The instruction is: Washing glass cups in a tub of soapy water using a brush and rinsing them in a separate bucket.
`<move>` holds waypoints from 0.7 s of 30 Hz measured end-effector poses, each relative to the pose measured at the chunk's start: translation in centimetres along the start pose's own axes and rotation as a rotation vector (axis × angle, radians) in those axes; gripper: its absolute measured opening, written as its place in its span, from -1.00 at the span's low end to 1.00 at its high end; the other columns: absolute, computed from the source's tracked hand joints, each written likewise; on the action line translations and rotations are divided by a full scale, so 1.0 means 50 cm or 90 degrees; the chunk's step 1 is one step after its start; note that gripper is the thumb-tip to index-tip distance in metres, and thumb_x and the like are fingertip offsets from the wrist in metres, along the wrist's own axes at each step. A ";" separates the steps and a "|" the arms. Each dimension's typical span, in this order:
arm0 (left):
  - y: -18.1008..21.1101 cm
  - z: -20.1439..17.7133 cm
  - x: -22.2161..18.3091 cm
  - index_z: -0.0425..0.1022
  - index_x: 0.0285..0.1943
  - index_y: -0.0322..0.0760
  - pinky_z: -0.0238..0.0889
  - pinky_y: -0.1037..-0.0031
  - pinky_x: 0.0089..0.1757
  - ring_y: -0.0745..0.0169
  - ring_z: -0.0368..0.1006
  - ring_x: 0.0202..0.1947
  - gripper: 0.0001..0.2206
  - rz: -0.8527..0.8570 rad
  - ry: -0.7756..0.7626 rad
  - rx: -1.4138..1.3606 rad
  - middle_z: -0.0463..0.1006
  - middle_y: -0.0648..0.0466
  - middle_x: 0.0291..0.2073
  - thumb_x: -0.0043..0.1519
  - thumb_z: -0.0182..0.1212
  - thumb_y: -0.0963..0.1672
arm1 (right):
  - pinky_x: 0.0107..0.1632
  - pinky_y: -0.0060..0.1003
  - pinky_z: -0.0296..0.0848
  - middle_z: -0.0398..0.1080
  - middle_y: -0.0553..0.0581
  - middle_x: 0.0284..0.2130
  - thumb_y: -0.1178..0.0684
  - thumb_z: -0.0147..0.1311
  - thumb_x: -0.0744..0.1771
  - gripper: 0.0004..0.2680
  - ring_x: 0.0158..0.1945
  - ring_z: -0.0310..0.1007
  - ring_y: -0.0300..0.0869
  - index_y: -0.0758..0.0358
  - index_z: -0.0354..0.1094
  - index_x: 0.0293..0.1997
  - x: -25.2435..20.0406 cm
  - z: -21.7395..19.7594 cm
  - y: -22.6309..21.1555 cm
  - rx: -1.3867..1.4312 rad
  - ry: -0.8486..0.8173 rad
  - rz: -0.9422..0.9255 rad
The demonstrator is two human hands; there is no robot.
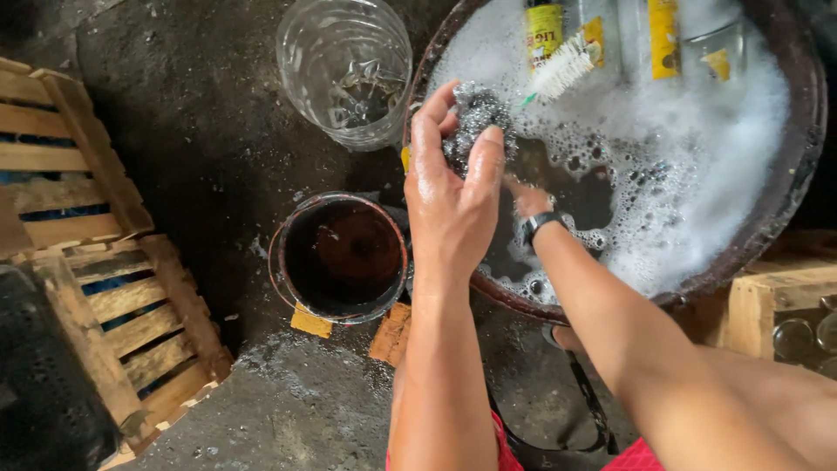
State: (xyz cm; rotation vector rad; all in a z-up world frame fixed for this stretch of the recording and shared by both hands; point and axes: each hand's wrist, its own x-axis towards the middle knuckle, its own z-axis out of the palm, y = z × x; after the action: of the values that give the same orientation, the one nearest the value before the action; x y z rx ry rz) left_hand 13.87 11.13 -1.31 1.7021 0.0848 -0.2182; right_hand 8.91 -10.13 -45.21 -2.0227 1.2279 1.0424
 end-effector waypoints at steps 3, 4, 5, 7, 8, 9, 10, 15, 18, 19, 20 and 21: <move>-0.001 0.006 -0.002 0.08 0.12 -0.05 0.25 0.31 -0.26 0.17 0.21 0.05 -0.60 0.000 -0.009 0.012 0.24 -0.01 0.02 0.08 -0.10 -0.01 | -0.02 -0.03 0.08 0.35 0.38 -0.34 -0.49 -0.78 0.16 -0.39 -0.22 0.31 0.18 -0.08 0.14 0.10 -0.179 -0.046 0.015 -0.247 0.056 -0.278; -0.001 0.008 -0.003 0.09 0.12 -0.08 0.22 0.32 -0.21 0.16 0.23 0.05 -0.60 0.016 -0.005 0.019 0.26 -0.02 0.00 0.08 -0.10 -0.03 | 0.00 -0.10 0.16 0.34 0.24 -0.24 -0.32 -0.33 0.10 -0.50 -0.12 0.29 0.03 0.01 0.14 0.06 -0.295 -0.082 -0.015 0.143 0.069 -0.290; -0.001 0.011 -0.004 0.10 0.12 -0.11 0.19 0.32 -0.16 0.15 0.24 0.04 -0.60 0.035 0.000 0.026 0.27 -0.02 -0.01 0.08 -0.09 -0.04 | 0.02 -0.16 0.24 0.31 0.10 -0.13 -0.17 0.13 0.04 -0.49 -0.02 0.26 -0.11 0.10 0.14 0.02 -0.428 -0.137 -0.065 0.535 0.081 -0.287; -0.002 0.016 -0.010 0.10 0.11 -0.09 0.20 0.34 -0.22 0.17 0.23 0.04 -0.61 0.035 -0.004 0.024 0.27 -0.02 -0.02 0.08 -0.09 -0.03 | -0.06 -0.19 0.24 0.34 0.08 -0.22 -0.18 0.13 0.05 -0.57 -0.10 0.28 -0.15 0.17 0.22 -0.12 -0.461 -0.161 -0.059 0.515 0.076 -0.272; -0.003 0.017 -0.013 0.11 0.11 -0.07 0.21 0.35 -0.27 0.19 0.21 0.04 -0.61 0.030 -0.004 0.025 0.27 -0.03 -0.03 0.08 -0.10 -0.02 | -0.15 -0.22 0.25 0.36 0.07 -0.30 -0.19 0.12 0.05 -0.62 -0.18 0.30 -0.19 0.23 0.31 -0.25 -0.478 -0.172 -0.057 0.494 0.064 -0.256; -0.004 0.019 -0.014 0.11 0.11 -0.07 0.21 0.35 -0.27 0.19 0.21 0.04 -0.61 0.033 -0.006 0.023 0.27 -0.03 -0.03 0.08 -0.10 -0.02 | -0.15 -0.22 0.25 0.36 0.07 -0.30 -0.19 0.12 0.05 -0.62 -0.18 0.30 -0.19 0.23 0.31 -0.25 -0.469 -0.173 -0.049 0.495 0.067 -0.258; -0.006 0.021 -0.015 0.11 0.11 -0.09 0.22 0.37 -0.29 0.19 0.19 0.03 -0.61 0.038 -0.006 0.026 0.25 -0.03 -0.04 0.09 -0.10 -0.02 | -0.01 -0.15 0.15 0.27 0.09 -0.16 -0.20 0.13 0.01 -0.54 -0.06 0.22 -0.14 0.16 0.18 -0.13 -0.460 -0.173 -0.042 0.532 0.047 -0.264; -0.005 0.013 -0.016 0.14 0.07 -0.08 0.26 0.42 -0.27 0.23 0.19 0.00 -0.62 0.019 0.015 0.034 0.28 0.04 -0.04 0.06 -0.08 -0.03 | 0.20 0.12 -0.10 0.14 0.22 0.08 -0.21 0.12 -0.06 -0.37 0.21 0.02 -0.02 0.16 0.05 0.03 -0.459 -0.183 -0.006 0.565 -0.051 -0.211; -0.008 0.012 -0.017 0.13 0.09 -0.07 0.26 0.44 -0.31 0.26 0.21 -0.01 -0.62 0.011 0.012 0.023 0.32 -0.07 -0.10 0.07 -0.07 -0.03 | 0.20 0.15 -0.29 -0.36 0.30 0.23 -0.20 0.18 -0.05 -0.15 0.30 -0.32 -0.01 0.08 -0.42 0.23 -0.484 -0.205 0.003 0.689 -0.052 -0.449; -0.007 0.013 -0.017 0.14 0.08 -0.06 0.28 0.46 -0.31 0.31 0.28 -0.13 -0.62 -0.004 0.012 0.013 0.30 -0.09 -0.09 0.06 -0.07 -0.03 | 0.16 0.04 -0.05 -0.12 0.25 0.10 -0.21 0.17 0.00 -0.27 0.17 -0.09 -0.05 0.15 -0.27 0.16 -0.506 -0.224 -0.003 0.681 -0.028 -0.554; -0.005 0.015 -0.017 0.14 0.08 -0.05 0.30 0.47 -0.31 0.35 0.36 -0.25 -0.62 -0.019 0.012 0.003 0.28 -0.11 -0.09 0.06 -0.06 -0.02 | 0.11 -0.06 0.19 0.13 0.19 -0.04 -0.21 0.16 0.05 -0.37 0.03 0.14 -0.07 0.21 -0.11 0.08 -0.528 -0.242 -0.008 0.670 -0.003 -0.659; -0.006 0.017 -0.015 0.14 0.08 -0.05 0.30 0.47 -0.31 0.35 0.36 -0.25 -0.62 -0.018 0.010 0.002 0.28 -0.11 -0.09 0.06 -0.06 -0.02 | 0.11 -0.06 0.19 0.13 0.19 -0.04 -0.21 0.16 0.05 -0.37 0.03 0.14 -0.07 0.21 -0.11 0.08 -0.524 -0.253 -0.006 0.670 -0.001 -0.658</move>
State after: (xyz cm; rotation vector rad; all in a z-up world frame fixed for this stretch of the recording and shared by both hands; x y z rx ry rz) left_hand 12.98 10.40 -1.57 1.7065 0.1205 -0.2267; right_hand 6.00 -7.30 -16.42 -1.4003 0.3706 -0.1339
